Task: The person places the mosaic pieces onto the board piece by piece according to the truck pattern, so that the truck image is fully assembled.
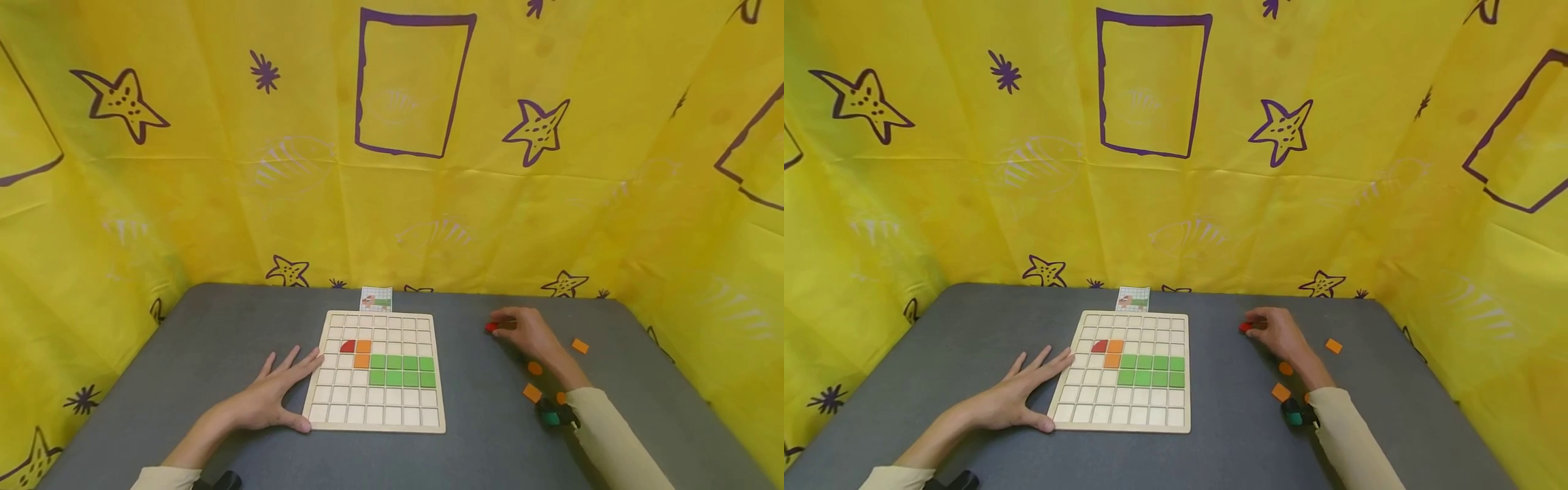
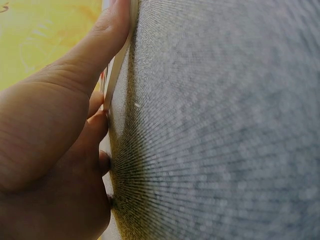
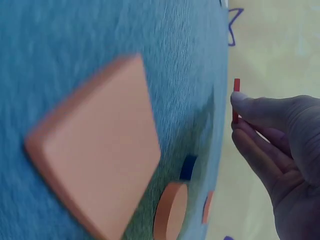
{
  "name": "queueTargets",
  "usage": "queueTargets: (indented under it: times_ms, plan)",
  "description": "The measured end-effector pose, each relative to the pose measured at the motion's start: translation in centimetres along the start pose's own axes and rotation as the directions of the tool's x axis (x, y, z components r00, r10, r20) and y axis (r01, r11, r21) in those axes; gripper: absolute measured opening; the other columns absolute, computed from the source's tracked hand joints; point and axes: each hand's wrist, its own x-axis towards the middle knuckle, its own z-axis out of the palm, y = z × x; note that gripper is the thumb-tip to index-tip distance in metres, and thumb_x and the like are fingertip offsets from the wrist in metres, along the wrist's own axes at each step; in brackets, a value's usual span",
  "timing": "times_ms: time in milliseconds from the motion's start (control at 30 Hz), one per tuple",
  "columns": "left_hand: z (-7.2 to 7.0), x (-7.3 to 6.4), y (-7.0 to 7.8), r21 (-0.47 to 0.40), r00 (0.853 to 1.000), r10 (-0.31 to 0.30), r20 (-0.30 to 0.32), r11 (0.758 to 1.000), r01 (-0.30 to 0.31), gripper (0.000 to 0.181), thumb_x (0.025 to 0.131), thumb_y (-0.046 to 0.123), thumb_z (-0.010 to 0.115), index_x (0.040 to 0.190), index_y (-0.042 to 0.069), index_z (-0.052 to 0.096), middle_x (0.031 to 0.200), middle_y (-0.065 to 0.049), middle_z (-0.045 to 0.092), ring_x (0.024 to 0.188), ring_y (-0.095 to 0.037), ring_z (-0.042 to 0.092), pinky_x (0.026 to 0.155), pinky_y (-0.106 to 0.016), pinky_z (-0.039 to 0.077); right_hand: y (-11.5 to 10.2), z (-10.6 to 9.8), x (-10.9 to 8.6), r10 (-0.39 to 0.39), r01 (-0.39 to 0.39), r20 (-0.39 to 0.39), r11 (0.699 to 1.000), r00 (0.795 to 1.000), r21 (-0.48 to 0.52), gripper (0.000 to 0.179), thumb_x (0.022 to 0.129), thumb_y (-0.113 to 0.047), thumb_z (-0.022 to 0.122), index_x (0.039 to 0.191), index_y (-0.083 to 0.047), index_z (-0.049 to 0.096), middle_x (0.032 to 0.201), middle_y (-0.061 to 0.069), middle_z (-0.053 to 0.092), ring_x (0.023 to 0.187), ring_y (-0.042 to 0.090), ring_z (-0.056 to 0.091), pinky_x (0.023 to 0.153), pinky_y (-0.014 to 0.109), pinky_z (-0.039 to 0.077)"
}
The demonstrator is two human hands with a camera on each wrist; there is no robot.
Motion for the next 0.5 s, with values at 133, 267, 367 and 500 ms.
queueTargets:
  times_ms: [133, 267, 367, 500]
  plan:
    - [0.0, 0.0, 0.0, 0.006, 1.0, 0.002, -0.002, 1.0, -0.001, 0.111, 0.067, 0.052, 0.083, 0.156, 0.014, 0.028, 0.163, -0.01, 0.018, 0.147, -0.045, -0.002, 0.108, -0.067, -0.015, -0.8, 0.4, 0.1, -0.029, 0.029, -0.003, 0.999, 1.0, -0.012, 0.03, 0.082, 0.001, 0.075, 0.111, 0.007, 0.07, 0.105, 0.02, 0.071, 0.092, 0.033, 0.07, 0.078, 0.042, 0.057]
    - [0.0, -0.1, -0.1, 0.007, 1.0, 0.007, -0.005, 1.0, -0.007, 0.112, 0.067, 0.052, 0.083, 0.156, 0.013, 0.028, 0.163, -0.01, 0.019, 0.147, -0.046, -0.001, 0.107, -0.067, -0.014, -1.7, 0.9, 0.1, -0.049, 0.049, 0.003, 0.999, 0.999, -0.001, 0.031, 0.081, 0.001, 0.075, 0.111, 0.007, 0.07, 0.106, 0.02, 0.071, 0.093, 0.033, 0.07, 0.079, 0.042, 0.057]
    - [0.0, -0.1, 0.0, 0.008, 1.0, 0.012, -0.007, 1.0, -0.012, 0.112, 0.066, 0.052, 0.083, 0.156, 0.012, 0.028, 0.162, -0.01, 0.019, 0.147, -0.046, -0.001, 0.107, -0.067, -0.014, -2.3, 1.1, 0.2, -0.038, 0.038, 0.005, 0.999, 0.999, 0.02, 0.031, 0.082, 0.001, 0.075, 0.112, 0.007, 0.07, 0.108, 0.019, 0.071, 0.095, 0.034, 0.07, 0.08, 0.042, 0.057]
    - [0.0, -0.1, 0.0, 0.009, 1.0, 0.013, -0.012, 1.0, -0.013, 0.112, 0.066, 0.052, 0.083, 0.156, 0.012, 0.028, 0.162, -0.011, 0.019, 0.147, -0.047, -0.001, 0.108, -0.067, -0.014, -3.2, 1.6, 0.4, -0.027, 0.027, 0.002, 0.999, 1.0, 0.045, 0.031, 0.083, 0.0, 0.075, 0.112, 0.006, 0.07, 0.108, 0.018, 0.071, 0.097, 0.033, 0.069, 0.082, 0.043, 0.056]
